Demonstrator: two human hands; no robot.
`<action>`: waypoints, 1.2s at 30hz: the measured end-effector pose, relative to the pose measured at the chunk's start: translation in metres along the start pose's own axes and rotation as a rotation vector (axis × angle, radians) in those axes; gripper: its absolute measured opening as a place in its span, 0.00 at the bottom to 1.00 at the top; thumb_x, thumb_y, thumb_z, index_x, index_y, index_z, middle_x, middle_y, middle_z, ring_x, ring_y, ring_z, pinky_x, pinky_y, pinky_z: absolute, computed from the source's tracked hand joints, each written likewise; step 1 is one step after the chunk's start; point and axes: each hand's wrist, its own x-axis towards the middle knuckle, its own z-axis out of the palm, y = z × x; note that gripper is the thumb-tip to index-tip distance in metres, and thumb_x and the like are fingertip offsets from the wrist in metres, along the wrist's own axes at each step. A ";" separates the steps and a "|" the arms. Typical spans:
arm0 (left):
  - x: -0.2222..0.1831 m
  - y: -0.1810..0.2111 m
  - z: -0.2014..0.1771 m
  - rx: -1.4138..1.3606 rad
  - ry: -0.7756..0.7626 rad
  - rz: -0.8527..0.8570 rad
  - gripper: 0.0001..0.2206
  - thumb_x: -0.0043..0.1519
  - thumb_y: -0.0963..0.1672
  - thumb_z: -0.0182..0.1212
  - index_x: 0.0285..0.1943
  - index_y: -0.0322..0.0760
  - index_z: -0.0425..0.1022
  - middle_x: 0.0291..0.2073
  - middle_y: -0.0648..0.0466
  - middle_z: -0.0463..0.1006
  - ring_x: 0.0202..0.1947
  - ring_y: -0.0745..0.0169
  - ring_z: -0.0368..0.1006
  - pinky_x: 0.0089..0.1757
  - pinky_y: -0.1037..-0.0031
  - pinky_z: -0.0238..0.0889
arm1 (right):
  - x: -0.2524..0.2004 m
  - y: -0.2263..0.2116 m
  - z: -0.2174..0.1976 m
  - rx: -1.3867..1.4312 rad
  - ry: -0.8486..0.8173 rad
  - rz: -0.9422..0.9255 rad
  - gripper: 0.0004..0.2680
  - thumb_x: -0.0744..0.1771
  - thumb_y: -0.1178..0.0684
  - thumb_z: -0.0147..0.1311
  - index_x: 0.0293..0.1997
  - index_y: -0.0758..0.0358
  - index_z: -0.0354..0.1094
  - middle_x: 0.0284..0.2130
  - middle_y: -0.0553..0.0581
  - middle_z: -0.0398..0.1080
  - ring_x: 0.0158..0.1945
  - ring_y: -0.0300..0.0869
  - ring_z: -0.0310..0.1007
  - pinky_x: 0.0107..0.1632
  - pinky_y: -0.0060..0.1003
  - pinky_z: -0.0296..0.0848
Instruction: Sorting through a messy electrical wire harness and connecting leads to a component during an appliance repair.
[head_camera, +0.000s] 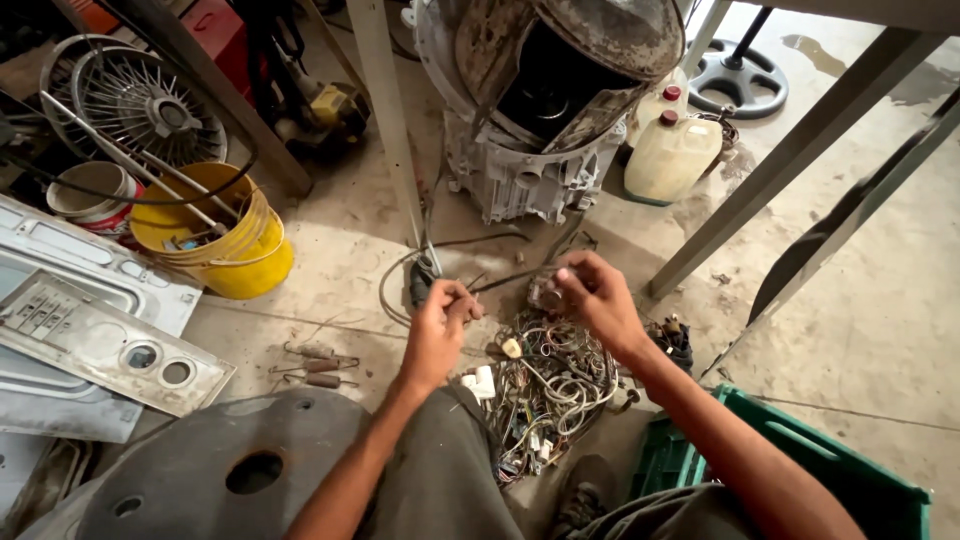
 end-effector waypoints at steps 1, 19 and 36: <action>0.001 0.003 -0.003 0.000 0.003 -0.001 0.03 0.70 0.39 0.53 0.42 0.37 0.67 0.26 0.51 0.80 0.31 0.64 0.76 0.42 0.70 0.72 | 0.002 0.001 -0.003 -0.001 -0.003 0.000 0.06 0.69 0.57 0.54 0.50 0.65 0.71 0.28 0.63 0.75 0.25 0.43 0.75 0.30 0.36 0.72; -0.053 -0.204 -0.235 0.419 -0.027 -1.166 0.19 0.68 0.48 0.40 0.47 0.36 0.80 0.45 0.56 0.86 0.35 0.57 0.83 0.37 0.66 0.69 | 0.003 -0.036 -0.065 0.115 0.474 -0.199 0.07 0.76 0.52 0.45 0.60 0.59 0.57 0.42 0.50 0.68 0.32 0.33 0.65 0.35 0.27 0.68; 0.045 -0.052 0.091 0.204 -0.131 0.169 0.26 0.62 0.46 0.65 0.67 0.35 0.62 0.40 0.50 0.78 0.25 0.63 0.73 0.21 0.77 0.67 | 0.001 -0.040 -0.035 0.048 0.362 -0.159 0.07 0.76 0.52 0.42 0.60 0.60 0.56 0.43 0.54 0.67 0.33 0.37 0.66 0.36 0.31 0.67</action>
